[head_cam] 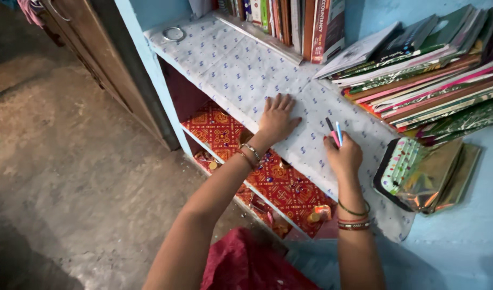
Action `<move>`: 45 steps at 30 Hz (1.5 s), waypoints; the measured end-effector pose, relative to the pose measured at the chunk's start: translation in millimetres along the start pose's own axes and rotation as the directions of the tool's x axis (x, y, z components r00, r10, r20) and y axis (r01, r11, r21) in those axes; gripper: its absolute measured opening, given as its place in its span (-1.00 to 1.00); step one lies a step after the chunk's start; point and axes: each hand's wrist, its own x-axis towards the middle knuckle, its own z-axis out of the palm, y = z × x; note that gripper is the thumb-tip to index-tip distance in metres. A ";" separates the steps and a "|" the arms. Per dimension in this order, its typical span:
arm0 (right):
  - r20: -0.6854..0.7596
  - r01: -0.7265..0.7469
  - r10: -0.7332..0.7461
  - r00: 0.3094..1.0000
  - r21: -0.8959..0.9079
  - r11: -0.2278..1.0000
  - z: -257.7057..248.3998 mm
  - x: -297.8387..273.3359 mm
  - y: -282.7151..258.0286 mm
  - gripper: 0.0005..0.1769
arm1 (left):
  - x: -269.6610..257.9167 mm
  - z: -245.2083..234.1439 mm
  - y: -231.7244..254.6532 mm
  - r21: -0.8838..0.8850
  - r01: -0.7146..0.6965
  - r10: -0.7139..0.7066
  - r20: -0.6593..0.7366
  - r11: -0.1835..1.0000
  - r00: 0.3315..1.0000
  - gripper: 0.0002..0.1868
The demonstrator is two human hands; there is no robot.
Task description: The person organizes books, pouches, and stationery on wall-mounted shelves by moving items between levels, opening a pencil case, and placing a small note on a white surface.
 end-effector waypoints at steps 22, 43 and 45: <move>-0.024 0.473 -0.488 0.873 -0.207 0.857 79.4 178.3 63.7 -0.72 | -18.8 -40.0 12.6 -0.109 0.067 -0.084 -0.163 0.992 0.983 -0.37; 0.442 0.617 -0.572 0.691 -0.773 0.148 51.4 268.4 1.0 -0.75 | -20.0 -41.6 12.9 -0.150 0.054 -0.081 -0.184 0.987 0.980 -0.41; 0.465 0.675 -0.578 0.671 -0.705 0.217 47.0 284.0 9.2 -0.78 | -20.0 -40.7 12.6 -0.148 0.054 -0.081 -0.182 0.987 0.980 -0.41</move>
